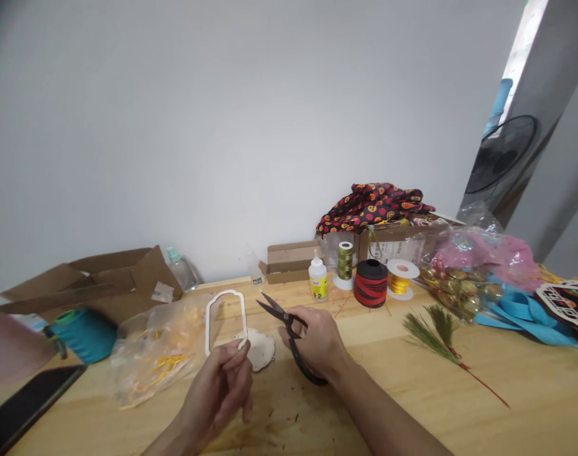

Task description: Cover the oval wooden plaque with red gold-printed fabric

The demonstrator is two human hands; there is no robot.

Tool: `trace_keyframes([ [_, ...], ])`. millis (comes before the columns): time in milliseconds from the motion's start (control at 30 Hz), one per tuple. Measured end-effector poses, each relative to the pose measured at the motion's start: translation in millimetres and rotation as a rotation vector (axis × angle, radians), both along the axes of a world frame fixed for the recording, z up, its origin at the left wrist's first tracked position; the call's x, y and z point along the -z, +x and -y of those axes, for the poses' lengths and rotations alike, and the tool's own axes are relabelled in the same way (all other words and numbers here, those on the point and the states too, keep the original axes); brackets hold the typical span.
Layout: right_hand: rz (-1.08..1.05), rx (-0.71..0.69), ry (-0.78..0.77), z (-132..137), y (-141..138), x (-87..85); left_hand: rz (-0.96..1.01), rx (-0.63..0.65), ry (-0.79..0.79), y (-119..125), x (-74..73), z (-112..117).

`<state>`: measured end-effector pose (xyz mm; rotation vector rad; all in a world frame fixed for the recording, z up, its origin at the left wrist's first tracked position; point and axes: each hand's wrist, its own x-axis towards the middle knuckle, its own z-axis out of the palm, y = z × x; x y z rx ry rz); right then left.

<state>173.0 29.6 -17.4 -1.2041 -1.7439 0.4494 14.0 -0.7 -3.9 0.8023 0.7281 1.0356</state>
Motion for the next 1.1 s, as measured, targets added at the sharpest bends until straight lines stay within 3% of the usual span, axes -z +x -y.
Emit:
trace_keyframes([
  [167,-0.523,-0.266,-0.360,8.8,-12.4,-11.6,-0.078,0.155,-0.016,-0.6,6.4,-1.4],
  [333,-0.694,-0.331,-0.537,20.4,-20.2,-25.3,-0.157,0.280,-0.035,3.4,10.6,0.2],
  [533,-0.733,-0.344,-0.474,21.1,-20.2,-25.2,-0.280,0.185,0.032,8.4,10.5,-0.4],
  [767,-0.731,-0.325,-0.502,23.9,-21.2,-30.2,-0.172,0.219,0.024,3.9,15.0,-3.3],
  [1100,-0.723,-0.282,-0.528,27.5,-21.7,-33.5,-0.053,0.265,0.082,2.0,8.1,-2.5],
])
